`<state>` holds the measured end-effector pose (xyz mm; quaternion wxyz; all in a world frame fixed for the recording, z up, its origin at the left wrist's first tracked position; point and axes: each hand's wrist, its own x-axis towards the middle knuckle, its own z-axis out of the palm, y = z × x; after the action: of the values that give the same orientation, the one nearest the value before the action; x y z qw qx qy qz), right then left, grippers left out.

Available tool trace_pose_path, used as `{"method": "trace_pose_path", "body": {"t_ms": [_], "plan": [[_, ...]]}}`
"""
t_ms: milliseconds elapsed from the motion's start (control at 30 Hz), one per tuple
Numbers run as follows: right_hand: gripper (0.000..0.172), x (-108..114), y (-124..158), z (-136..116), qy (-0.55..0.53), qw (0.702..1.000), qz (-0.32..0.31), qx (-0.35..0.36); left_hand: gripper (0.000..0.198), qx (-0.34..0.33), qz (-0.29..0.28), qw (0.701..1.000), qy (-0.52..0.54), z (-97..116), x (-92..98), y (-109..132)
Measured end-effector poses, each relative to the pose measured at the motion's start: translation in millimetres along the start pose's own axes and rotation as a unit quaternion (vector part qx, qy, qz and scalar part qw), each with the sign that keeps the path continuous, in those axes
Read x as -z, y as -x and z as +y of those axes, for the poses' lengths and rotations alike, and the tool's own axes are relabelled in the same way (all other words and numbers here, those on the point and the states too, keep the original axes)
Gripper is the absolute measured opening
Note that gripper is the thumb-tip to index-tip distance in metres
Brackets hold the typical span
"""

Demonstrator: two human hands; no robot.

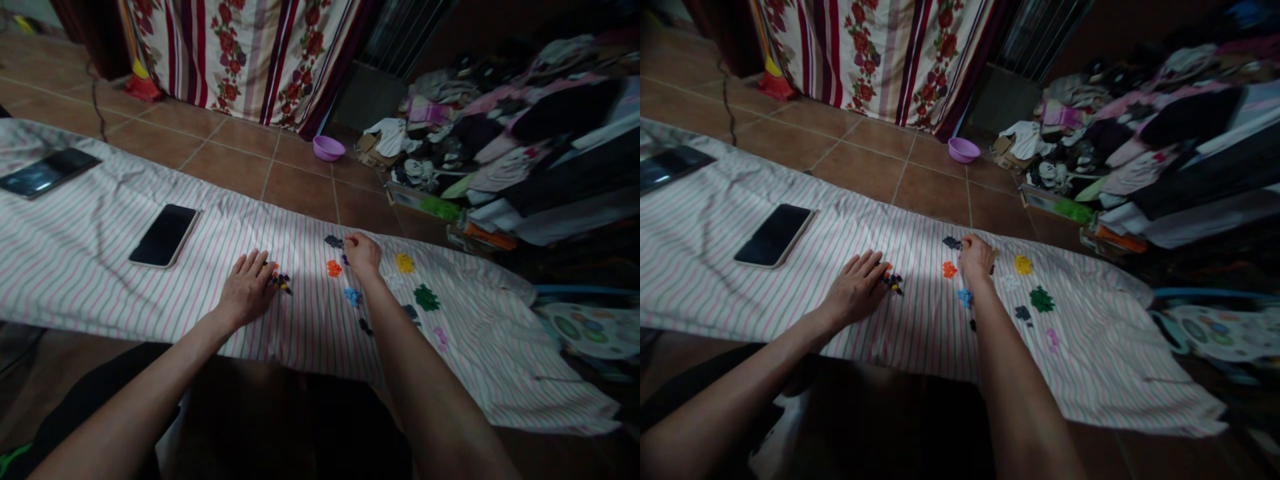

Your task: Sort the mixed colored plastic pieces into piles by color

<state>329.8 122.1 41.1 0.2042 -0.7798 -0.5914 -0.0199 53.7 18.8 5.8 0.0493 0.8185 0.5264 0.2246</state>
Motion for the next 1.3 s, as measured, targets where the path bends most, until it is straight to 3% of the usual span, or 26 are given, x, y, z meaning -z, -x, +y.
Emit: {"method": "trace_pose_path", "body": {"t_ms": [167,367,633,900,1300], "plan": [[0.028,8.8,19.4,-4.0,-0.063,0.998,0.03,-0.002,0.039,-0.004,0.002,1.0,-0.001,-0.8,0.0,0.1],[0.026,11.8,69.6,-31.5,-0.191,0.98,0.037,0.027,0.041,-0.005,-0.001,1.0,0.006,-3.8,-0.4,0.5],[0.025,12.4,129.5,-69.4,-0.26,0.962,-0.013,0.088,0.045,-0.022,0.009,0.999,0.025,-11.6,2.5,5.7],[0.02,8.1,134.2,-64.3,-0.258,0.956,-0.064,0.127,0.051,-0.056,-0.017,0.998,0.032,-22.2,8.2,11.8],[0.009,4.6,140.2,-63.8,-0.226,0.952,-0.131,0.159,0.058,-0.078,-0.02,0.996,-0.041,-36.8,23.9,37.2]]}}
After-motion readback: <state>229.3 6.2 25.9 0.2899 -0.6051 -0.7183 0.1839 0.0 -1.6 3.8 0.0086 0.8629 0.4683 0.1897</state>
